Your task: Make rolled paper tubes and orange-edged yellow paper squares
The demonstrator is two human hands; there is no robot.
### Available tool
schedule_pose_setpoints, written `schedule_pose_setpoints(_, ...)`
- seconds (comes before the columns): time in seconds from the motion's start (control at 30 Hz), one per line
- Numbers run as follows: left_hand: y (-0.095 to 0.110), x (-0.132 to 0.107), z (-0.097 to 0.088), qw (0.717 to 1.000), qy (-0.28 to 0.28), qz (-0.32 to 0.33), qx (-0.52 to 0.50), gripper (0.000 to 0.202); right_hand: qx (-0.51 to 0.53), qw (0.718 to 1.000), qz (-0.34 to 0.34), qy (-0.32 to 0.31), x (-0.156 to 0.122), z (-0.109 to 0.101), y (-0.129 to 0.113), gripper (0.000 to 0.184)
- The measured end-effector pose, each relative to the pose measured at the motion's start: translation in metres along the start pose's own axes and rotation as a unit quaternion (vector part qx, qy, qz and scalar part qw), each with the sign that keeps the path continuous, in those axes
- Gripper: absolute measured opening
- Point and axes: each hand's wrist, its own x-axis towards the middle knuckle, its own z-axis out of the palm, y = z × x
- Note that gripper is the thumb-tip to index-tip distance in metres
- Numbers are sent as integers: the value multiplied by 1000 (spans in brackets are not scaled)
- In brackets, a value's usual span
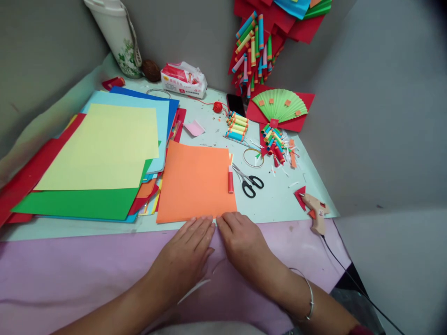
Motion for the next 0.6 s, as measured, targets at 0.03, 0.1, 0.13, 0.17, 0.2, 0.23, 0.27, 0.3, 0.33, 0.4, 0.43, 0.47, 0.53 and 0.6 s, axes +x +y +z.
schedule_pose_setpoints(0.03,-1,-2,0,1000,1,2,2,37,-1,1000,3,0,0,-1,-1,19)
schedule_pose_setpoints(0.1,-3,-5,-1,1000,5,5,8,37,-6,1000,9,2,-1,-2,-2,20)
schedule_pose_setpoints(0.13,-5,-6,-1,1000,7,6,12,37,-10,1000,12,3,-2,-3,-2,21)
schedule_pose_setpoints(0.17,-6,-8,-2,1000,9,5,15,37,-15,1000,13,4,-3,-3,-3,21)
schedule_pose_setpoints(0.2,-7,-9,-4,1000,11,5,17,36,-20,1000,14,5,-3,-3,-3,21)
schedule_pose_setpoints(0.23,-8,-10,-5,1000,13,3,19,36,-25,1000,14,8,-4,-3,-4,21)
schedule_pose_setpoints(0.27,-9,-11,-6,1000,16,1,20,35,-30,999,12,12,-4,-2,-4,21)
schedule_pose_setpoints(0.3,-10,-12,-7,1000,18,-2,20,35,-35,999,9,17,-5,-2,-5,22)
schedule_pose_setpoints(0.33,-11,-14,-7,1000,18,-5,21,35,-39,999,6,21,-5,-2,-5,23)
schedule_pose_setpoints(0.4,-13,-17,-8,1000,19,-10,22,35,-45,999,2,28,-5,-2,-5,25)
schedule_pose_setpoints(0.43,-14,-19,-9,1000,18,-13,22,35,-47,998,0,32,-6,-1,-5,26)
schedule_pose_setpoints(0.47,-15,-21,-9,999,18,-14,23,35,-49,998,-1,35,-6,-1,-5,28)
schedule_pose_setpoints(0.53,-18,-24,-10,999,18,-18,24,35,-51,998,1,42,-7,0,-5,31)
schedule_pose_setpoints(0.6,-21,-27,-11,999,15,-22,26,36,-52,998,2,45,-8,1,-5,35)
